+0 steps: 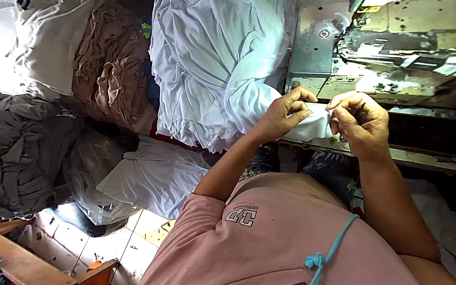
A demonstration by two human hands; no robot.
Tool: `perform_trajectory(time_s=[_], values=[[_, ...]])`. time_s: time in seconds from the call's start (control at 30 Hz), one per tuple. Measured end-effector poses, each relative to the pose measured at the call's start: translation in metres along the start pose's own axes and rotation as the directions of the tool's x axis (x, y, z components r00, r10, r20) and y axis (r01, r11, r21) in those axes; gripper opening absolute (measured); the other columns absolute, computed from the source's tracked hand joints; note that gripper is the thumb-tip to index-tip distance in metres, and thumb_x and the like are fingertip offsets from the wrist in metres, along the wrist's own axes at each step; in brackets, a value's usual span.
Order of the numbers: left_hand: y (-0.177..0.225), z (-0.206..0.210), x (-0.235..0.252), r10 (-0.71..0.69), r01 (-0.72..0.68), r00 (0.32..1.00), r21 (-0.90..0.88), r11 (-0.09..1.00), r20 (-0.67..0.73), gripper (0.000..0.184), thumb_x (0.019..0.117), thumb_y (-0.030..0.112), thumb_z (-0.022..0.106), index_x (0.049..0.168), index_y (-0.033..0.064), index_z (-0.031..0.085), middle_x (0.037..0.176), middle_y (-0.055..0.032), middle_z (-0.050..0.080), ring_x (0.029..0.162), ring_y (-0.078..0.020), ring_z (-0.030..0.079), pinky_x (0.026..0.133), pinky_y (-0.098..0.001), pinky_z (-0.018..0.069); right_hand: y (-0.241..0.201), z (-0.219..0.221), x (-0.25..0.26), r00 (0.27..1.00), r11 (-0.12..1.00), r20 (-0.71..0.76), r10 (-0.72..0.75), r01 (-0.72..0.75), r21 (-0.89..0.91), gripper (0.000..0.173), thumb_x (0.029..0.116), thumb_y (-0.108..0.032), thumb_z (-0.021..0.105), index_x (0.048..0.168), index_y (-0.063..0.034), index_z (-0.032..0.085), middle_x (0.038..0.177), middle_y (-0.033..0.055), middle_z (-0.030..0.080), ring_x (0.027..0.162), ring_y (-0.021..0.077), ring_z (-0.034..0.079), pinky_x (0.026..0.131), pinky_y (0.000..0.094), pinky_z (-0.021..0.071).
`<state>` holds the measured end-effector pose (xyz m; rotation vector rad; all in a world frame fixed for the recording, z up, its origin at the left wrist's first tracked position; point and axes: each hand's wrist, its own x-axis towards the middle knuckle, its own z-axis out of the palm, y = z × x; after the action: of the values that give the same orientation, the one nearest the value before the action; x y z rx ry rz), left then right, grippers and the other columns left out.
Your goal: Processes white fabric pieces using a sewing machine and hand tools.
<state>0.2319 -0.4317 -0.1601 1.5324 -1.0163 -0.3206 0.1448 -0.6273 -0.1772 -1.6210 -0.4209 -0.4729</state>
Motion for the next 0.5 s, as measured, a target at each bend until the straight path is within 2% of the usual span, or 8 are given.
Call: perform_trajectory(time_s=[0.1, 0.17, 0.27, 0.33, 0.37, 0.4, 0.47, 0.5], values=[[-0.002, -0.001, 0.001, -0.023, 0.025, 0.999, -0.032, 0.999, 0.047, 0.023, 0.0975, -0.005, 0.053, 0.119, -0.0110, 0.054, 0.077, -0.0032, 0.061, 0.068, -0.0018, 0.054, 0.069, -0.0186, 0.0483, -0.003, 0.004, 0.003, 0.999, 0.999, 0.039, 0.006, -0.008, 0.054, 0.007, 0.1024, -0.008, 0.050, 0.102, -0.0106, 0.056, 0.107, -0.0043, 0.065, 0.061, -0.0054, 0.054, 0.051, 0.0108, 0.0473], [-0.003, -0.002, 0.003, -0.026, 0.032, 0.995, -0.066, 0.997, 0.097, 0.022, 0.0970, -0.008, 0.053, 0.119, -0.0106, 0.053, 0.078, -0.0048, 0.062, 0.071, -0.0041, 0.058, 0.073, -0.0213, 0.0513, -0.007, 0.012, 0.005, 0.995, 0.999, 0.103, 0.002, -0.006, 0.043, 0.008, 0.1025, -0.008, 0.050, 0.100, -0.0103, 0.057, 0.099, -0.0048, 0.066, 0.059, -0.0056, 0.053, 0.050, 0.0108, 0.0465], [0.000, -0.004, 0.004, -0.030, 0.047, 0.985, -0.091, 0.995, 0.173, 0.023, 0.0940, -0.012, 0.050, 0.117, -0.0103, 0.053, 0.082, -0.0068, 0.064, 0.077, -0.0058, 0.062, 0.078, -0.0237, 0.0539, -0.020, 0.028, 0.004, 0.964, 0.950, 0.256, -0.071, 0.144, -0.278, 0.011, 0.1006, -0.004, 0.050, 0.096, 0.0003, 0.059, 0.086, 0.0043, 0.062, 0.069, 0.0034, 0.055, 0.062, 0.0168, 0.0487], [0.006, -0.009, 0.002, 0.001, 0.015, 0.983, -0.082, 0.997, 0.184, 0.021, 0.0949, -0.009, 0.050, 0.116, -0.0099, 0.053, 0.081, -0.0054, 0.062, 0.075, -0.0051, 0.060, 0.075, -0.0235, 0.0526, -0.034, 0.026, 0.001, 0.931, 0.827, 0.355, -0.082, 0.262, -0.497, 0.008, 0.0929, 0.001, 0.051, 0.093, 0.0000, 0.059, 0.078, 0.0077, 0.058, 0.063, 0.0144, 0.055, 0.054, 0.0275, 0.0466], [0.012, -0.013, -0.001, 0.012, -0.002, 0.985, -0.062, 0.998, 0.172, 0.019, 0.0958, -0.008, 0.051, 0.115, -0.0091, 0.053, 0.081, -0.0055, 0.062, 0.074, -0.0049, 0.060, 0.074, -0.0235, 0.0523, -0.038, 0.017, -0.001, 0.926, 0.771, 0.374, -0.059, 0.280, -0.572, 0.008, 0.0897, 0.002, 0.052, 0.092, 0.0013, 0.059, 0.075, 0.0107, 0.057, 0.059, 0.0215, 0.057, 0.049, 0.0350, 0.0457], [0.019, -0.016, -0.006, 0.022, -0.017, 0.987, -0.031, 0.999, 0.156, 0.017, 0.0966, -0.007, 0.052, 0.114, -0.0091, 0.054, 0.085, -0.0073, 0.065, 0.076, -0.0056, 0.062, 0.076, -0.0242, 0.0544, -0.038, 0.000, -0.005, 0.934, 0.716, 0.356, 0.001, 0.247, -0.652, 0.008, 0.0901, 0.003, 0.052, 0.094, 0.0034, 0.060, 0.074, 0.0150, 0.059, 0.058, 0.0292, 0.060, 0.048, 0.0431, 0.0470], [0.028, -0.026, -0.014, 0.048, -0.052, 0.994, 0.043, 0.998, 0.101, 0.017, 0.0971, -0.007, 0.052, 0.112, -0.0119, 0.057, 0.094, -0.0118, 0.066, 0.084, -0.0080, 0.065, 0.081, -0.0265, 0.0566, -0.022, -0.045, -0.015, 0.967, 0.601, 0.180, 0.181, 0.036, -0.798, 0.018, 0.1030, -0.005, 0.046, 0.103, 0.0101, 0.056, 0.080, 0.0284, 0.060, 0.067, 0.0473, 0.064, 0.054, 0.0628, 0.0481], [0.026, -0.034, -0.014, 0.070, -0.074, 0.996, 0.084, 0.994, 0.054, 0.018, 0.0972, -0.006, 0.051, 0.113, -0.0120, 0.056, 0.094, -0.0108, 0.066, 0.084, -0.0069, 0.065, 0.081, -0.0259, 0.0563, -0.013, -0.063, -0.017, 0.971, 0.576, 0.064, 0.232, -0.085, -0.813, 0.027, 0.1069, -0.012, 0.043, 0.109, 0.0115, 0.055, 0.085, 0.0310, 0.061, 0.073, 0.0483, 0.064, 0.061, 0.0661, 0.0488]])
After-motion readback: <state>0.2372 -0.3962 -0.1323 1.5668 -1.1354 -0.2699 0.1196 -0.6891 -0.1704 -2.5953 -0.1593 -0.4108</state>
